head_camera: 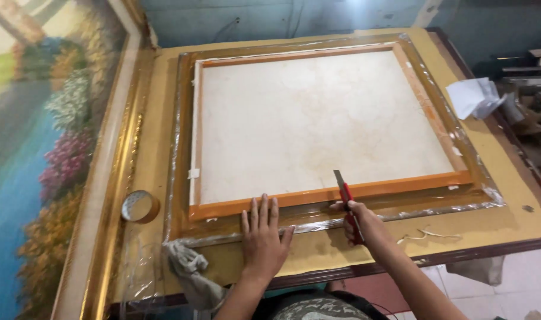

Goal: Applying brown adhesive tape to the inner edges of a picture frame and smoothing it down.

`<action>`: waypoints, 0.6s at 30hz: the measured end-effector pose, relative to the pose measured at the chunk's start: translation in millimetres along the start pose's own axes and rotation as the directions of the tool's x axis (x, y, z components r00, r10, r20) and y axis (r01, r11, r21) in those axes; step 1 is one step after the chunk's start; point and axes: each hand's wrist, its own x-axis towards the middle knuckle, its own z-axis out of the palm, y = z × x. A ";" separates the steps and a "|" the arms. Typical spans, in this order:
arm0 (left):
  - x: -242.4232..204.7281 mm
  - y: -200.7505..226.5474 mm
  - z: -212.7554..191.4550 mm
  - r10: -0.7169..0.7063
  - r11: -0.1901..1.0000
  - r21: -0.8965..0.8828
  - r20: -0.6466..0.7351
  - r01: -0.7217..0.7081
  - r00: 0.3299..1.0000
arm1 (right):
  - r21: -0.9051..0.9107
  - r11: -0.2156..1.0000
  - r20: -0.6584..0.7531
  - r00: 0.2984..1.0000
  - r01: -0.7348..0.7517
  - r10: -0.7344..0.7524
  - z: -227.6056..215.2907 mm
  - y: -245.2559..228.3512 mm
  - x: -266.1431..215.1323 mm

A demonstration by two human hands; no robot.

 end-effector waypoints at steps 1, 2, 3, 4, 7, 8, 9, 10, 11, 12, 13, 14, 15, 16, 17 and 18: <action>2.7 13.4 6.0 0.022 1.000 -0.008 0.002 -0.022 1.000 | 0.013 1.000 -0.020 1.000 0.003 -0.003 -15.8 -0.9 2.8; 5.3 26.9 12.1 0.051 0.993 0.108 -0.062 -0.045 0.997 | 0.021 1.000 -0.045 0.999 0.022 -0.021 -31.9 -1.6 5.6; 6.3 41.5 18.2 0.086 0.974 0.221 -0.123 -0.057 0.989 | 0.026 0.999 -0.072 0.997 0.039 -0.037 -48.9 -1.4 7.1; 10.3 50.8 21.9 0.107 0.974 0.210 -0.120 -0.080 0.987 | 0.038 0.998 -0.094 0.995 0.040 -0.036 -62.5 -3.0 6.7; 24.7 82.3 34.3 0.141 0.986 0.097 -0.078 -0.133 0.987 | -0.112 0.993 -0.192 0.979 0.048 -0.069 -103.1 -9.3 6.9; 29.3 94.3 38.6 0.171 0.983 0.084 -0.074 -0.165 0.982 | -0.190 0.980 -0.222 0.970 0.058 -0.100 -115.9 -10.9 6.9; 33.1 106.3 42.8 0.200 0.978 0.071 -0.071 -0.195 0.977 | -0.269 0.961 -0.247 0.960 0.063 -0.132 -128.6 -12.2 6.7; 37.5 117.8 49.1 0.215 0.976 0.062 -0.070 -0.210 0.974 | -0.262 0.963 -0.264 0.956 0.060 -0.131 -136.9 -18.6 2.9; 42.3 128.7 55.3 0.242 0.969 0.066 -0.058 -0.238 0.968 | -0.346 0.938 -0.303 0.948 -0.014 -0.098 -144.7 -25.7 -0.1; 47.0 139.6 61.4 0.270 0.961 0.071 -0.045 -0.266 0.962 | -0.422 0.902 -0.344 0.937 -0.091 -0.067 -152.2 -32.8 -3.0; 51.3 153.4 62.3 0.281 0.959 0.062 -0.045 -0.278 0.959 | -0.417 0.904 -0.357 0.932 -0.096 -0.065 -165.5 -31.8 0.9; 55.5 167.1 63.2 0.270 0.959 0.102 -0.043 -0.264 0.962 | -0.500 0.859 -0.358 0.930 -0.112 -0.087 -178.8 -30.7 4.7; 59.5 181.1 64.1 0.256 0.958 0.142 -0.042 -0.248 0.966 | -0.579 0.805 -0.355 0.928 -0.128 -0.108 -192.3 -29.8 8.6; 63.3 192.6 71.1 0.265 0.957 0.134 -0.042 -0.258 0.963 | -0.575 0.807 -0.367 0.924 -0.136 -0.106 -206.5 -27.3 13.2; 66.7 202.2 77.9 0.270 0.957 0.133 -0.071 -0.259 0.960 | -0.641 0.755 -0.355 0.926 -0.139 -0.130 -219.0 -24.7 18.9; 69.9 211.5 84.5 0.274 0.957 0.131 -0.100 -0.260 0.957 | -0.702 0.697 -0.340 0.928 -0.143 -0.152 -231.3 -21.9 24.4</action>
